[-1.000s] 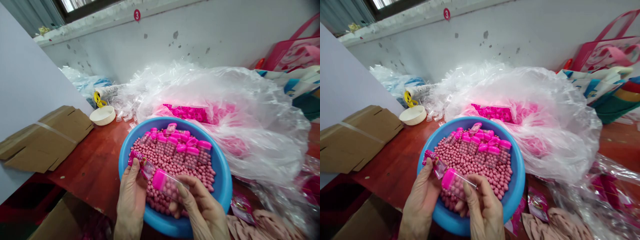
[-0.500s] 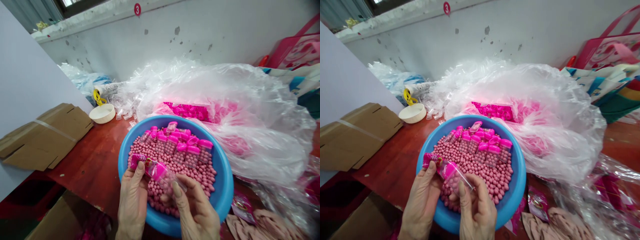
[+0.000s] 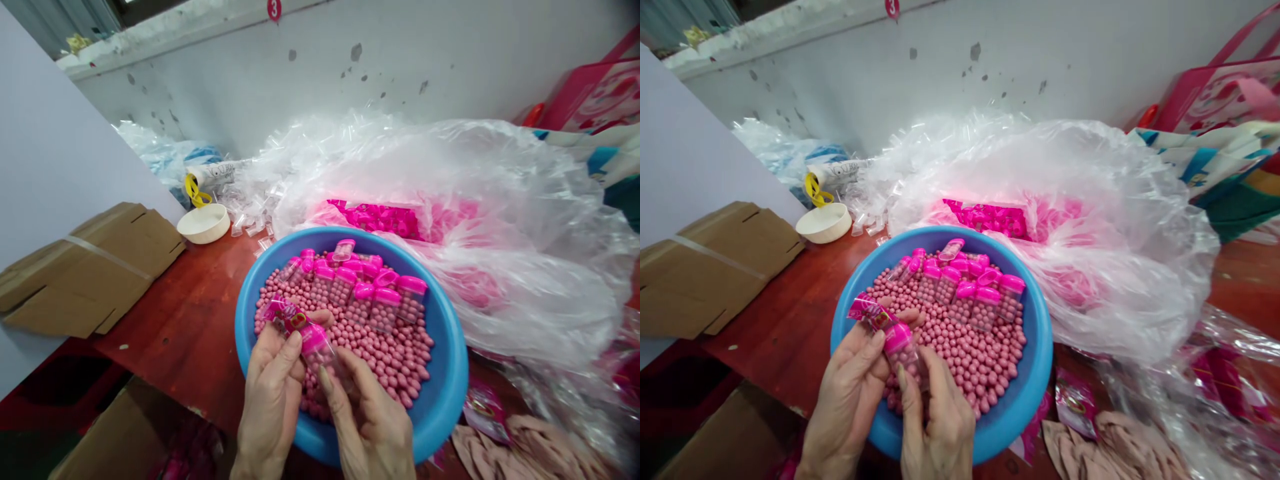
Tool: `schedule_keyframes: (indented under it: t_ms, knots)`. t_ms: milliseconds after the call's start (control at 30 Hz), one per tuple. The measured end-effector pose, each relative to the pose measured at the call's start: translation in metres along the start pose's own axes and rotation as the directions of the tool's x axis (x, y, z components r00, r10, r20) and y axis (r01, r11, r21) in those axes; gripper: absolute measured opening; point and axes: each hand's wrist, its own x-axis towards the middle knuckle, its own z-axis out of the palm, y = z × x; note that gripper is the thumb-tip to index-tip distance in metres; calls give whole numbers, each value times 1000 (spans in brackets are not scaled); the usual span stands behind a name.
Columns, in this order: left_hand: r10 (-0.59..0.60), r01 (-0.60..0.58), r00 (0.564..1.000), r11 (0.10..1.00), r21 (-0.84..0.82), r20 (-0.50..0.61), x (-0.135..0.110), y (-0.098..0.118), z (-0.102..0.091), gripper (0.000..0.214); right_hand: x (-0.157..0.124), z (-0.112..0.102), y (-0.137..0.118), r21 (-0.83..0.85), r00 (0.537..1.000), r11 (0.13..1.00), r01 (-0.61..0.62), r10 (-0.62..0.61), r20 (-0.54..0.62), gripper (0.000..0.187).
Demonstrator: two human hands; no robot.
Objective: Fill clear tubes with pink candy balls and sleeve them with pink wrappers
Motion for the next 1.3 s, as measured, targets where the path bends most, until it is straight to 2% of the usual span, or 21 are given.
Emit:
schedule_keyframes:
  t_ms: [200,333,400,500,600,700,767,833,900,967,1100,1200,1300]
  knots:
    - [-19,19,996,1000,8,82,-2,0,-1,23,-1,1,-5,138,996,987,-86,81,42,29]
    - [-80,82,992,996,-20,97,-2,-1,-3,24,-3,7,-10,147,992,985,-96,107,-73,28]
    - [-113,116,990,993,-32,87,-3,0,-6,28,-4,8,-15,141,990,985,-102,115,-86,26]
    - [-131,136,985,990,-39,116,-5,3,-8,36,0,4,-23,185,988,971,-153,157,-10,23]
    - [-153,161,975,986,-34,162,-8,5,-7,37,6,-4,-30,295,966,923,-247,213,144,20]
    - [-180,185,976,982,-31,124,-8,5,-3,38,9,-8,-32,343,937,881,-326,252,243,23]
    - [-190,191,981,981,-23,37,-6,3,-2,35,7,-8,-32,333,943,887,-319,262,204,23]
    - [-147,143,985,988,-50,-87,-3,0,-1,31,5,-5,-32,297,966,920,-258,237,106,19]
    - [-97,79,975,993,-92,-201,-1,-4,-2,32,3,-3,-32,241,985,955,-171,174,8,13]
    - [-91,64,964,992,-113,-249,0,-6,-3,32,2,-1,-30,197,994,977,-81,95,-62,11]
    - [-126,110,971,990,-86,-205,0,-6,-5,26,0,0,-24,165,989,986,34,-8,-151,15]
    - [-151,143,978,988,-62,-147,0,-3,-5,23,-2,0,-21,146,987,989,-2,25,-157,19]
    - [-157,153,982,987,-46,-101,-2,-2,-4,22,-1,-3,-23,187,992,982,-25,47,-116,19]
